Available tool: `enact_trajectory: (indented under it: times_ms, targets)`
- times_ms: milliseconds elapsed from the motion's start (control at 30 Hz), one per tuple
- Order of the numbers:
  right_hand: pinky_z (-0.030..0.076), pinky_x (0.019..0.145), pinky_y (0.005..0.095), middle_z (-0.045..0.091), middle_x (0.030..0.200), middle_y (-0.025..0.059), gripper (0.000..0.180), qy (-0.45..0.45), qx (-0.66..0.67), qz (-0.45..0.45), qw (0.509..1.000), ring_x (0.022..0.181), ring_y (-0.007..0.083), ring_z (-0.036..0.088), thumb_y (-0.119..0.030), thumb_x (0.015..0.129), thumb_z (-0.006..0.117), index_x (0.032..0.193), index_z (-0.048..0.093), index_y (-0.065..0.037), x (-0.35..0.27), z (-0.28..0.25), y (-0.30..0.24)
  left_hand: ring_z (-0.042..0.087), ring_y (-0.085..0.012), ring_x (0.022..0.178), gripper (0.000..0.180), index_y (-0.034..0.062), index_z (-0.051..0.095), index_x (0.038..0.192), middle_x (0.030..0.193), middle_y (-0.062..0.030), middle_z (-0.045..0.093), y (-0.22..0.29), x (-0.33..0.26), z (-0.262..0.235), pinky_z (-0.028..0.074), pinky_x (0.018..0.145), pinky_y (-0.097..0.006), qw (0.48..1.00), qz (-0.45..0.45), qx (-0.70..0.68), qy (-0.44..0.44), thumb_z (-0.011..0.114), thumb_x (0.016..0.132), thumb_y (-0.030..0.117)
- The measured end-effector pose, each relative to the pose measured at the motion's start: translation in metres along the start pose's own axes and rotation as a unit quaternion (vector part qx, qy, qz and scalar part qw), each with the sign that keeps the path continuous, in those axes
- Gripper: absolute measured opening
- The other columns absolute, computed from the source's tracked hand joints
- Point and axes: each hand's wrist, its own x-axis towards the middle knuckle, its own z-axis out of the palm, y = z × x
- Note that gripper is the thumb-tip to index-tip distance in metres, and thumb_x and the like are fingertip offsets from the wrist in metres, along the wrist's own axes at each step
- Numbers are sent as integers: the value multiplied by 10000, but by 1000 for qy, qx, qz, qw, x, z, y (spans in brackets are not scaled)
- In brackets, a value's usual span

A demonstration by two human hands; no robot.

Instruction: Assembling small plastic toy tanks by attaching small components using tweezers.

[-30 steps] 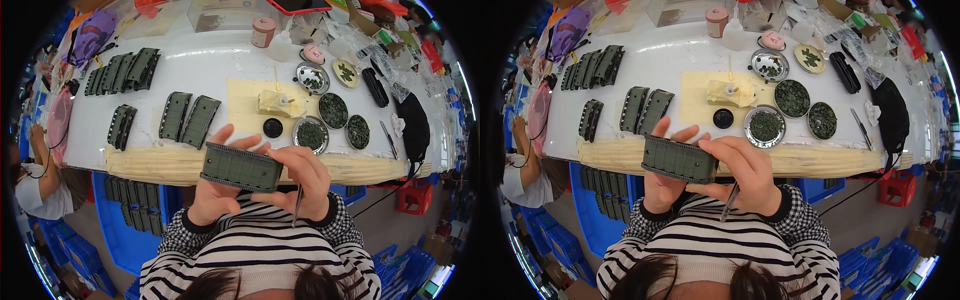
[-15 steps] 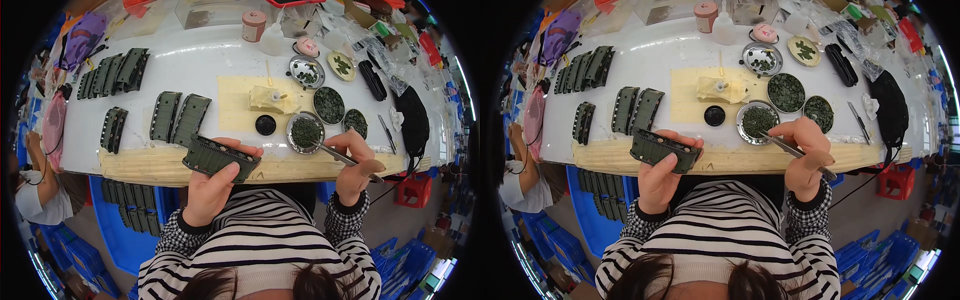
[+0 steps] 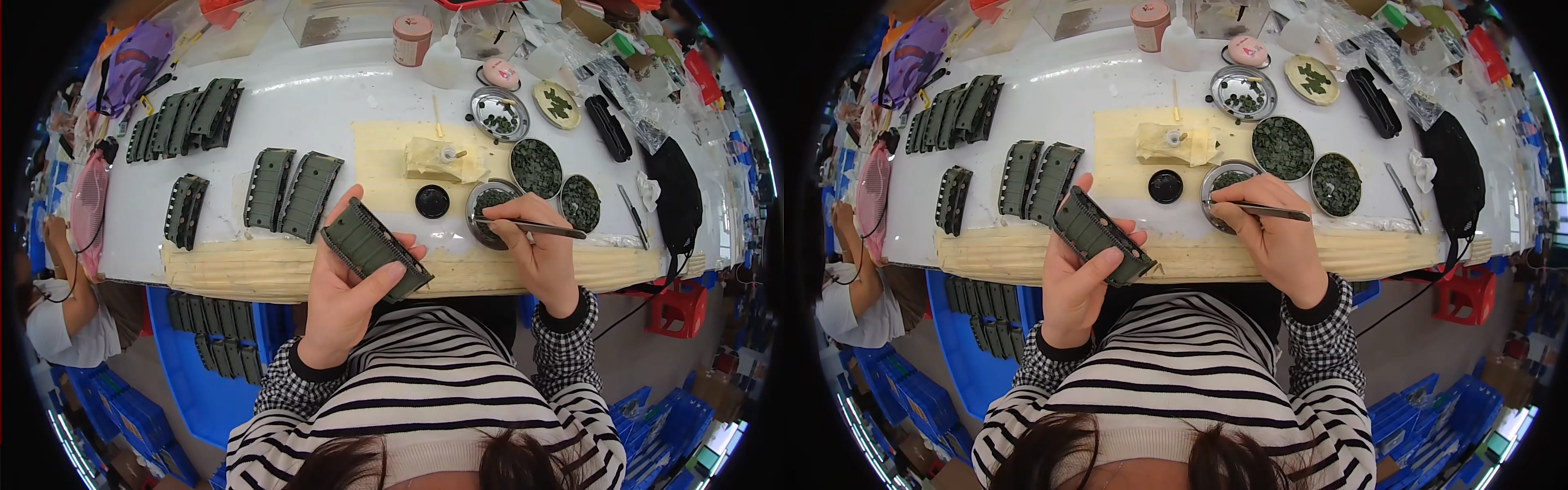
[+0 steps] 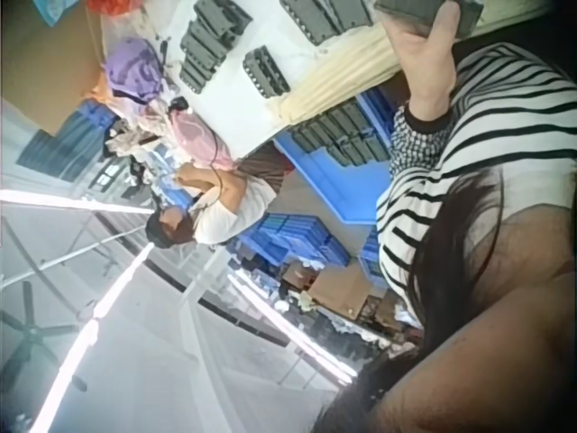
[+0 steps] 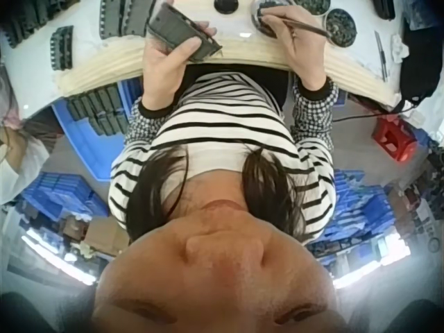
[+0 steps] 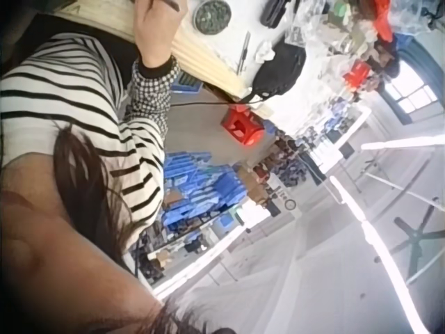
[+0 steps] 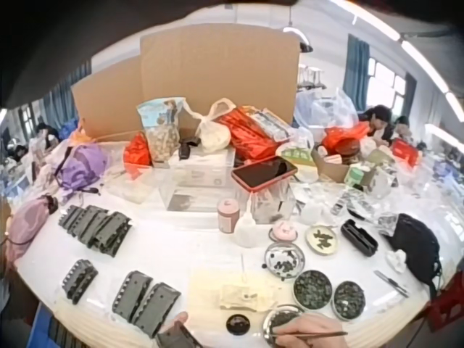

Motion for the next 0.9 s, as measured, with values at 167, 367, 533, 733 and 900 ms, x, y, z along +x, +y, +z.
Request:
enact_trajectory:
  times_ms: [167,367,533,733,900]
  targets:
    - [454,658,335,644,800,99,104,-16,-20,-22,999,728,262,577,-60,808,677,897,669,-7,4,0,-1,612,-295,1077,755,114,151,1484,1293,-207,466,5,-2,7,520,933,-391,999,33,18,5,532,872,-110]
    - [453,654,334,644,797,98,96,-12,-17,-33,999,722,264,574,-52,810,672,896,671,-10,4,2,3,605,-245,1083,283,11,468,1237,1294,-158,456,-2,-1,-3,510,936,-361,998,11,43,-35,507,956,20]
    - [446,630,317,642,776,98,82,29,17,-18,999,684,237,574,-54,830,660,890,670,1,1,-1,-4,599,-174,1053,147,-3,543,1074,1236,-114,488,-6,5,1,488,914,-296,994,4,91,-55,502,985,107]
    - [434,580,297,655,773,74,85,16,86,-130,988,634,216,569,-70,829,673,883,677,-5,8,2,-36,554,-166,1076,193,8,541,1050,1167,-104,526,-15,18,4,431,905,-278,972,30,210,-100,467,1009,182]
    - [442,569,303,656,762,64,111,2,72,-161,984,628,221,574,-91,816,695,898,682,-16,12,11,-39,507,-120,1008,188,29,553,956,997,-48,554,-23,22,2,397,852,-244,956,109,254,-95,486,1003,199]
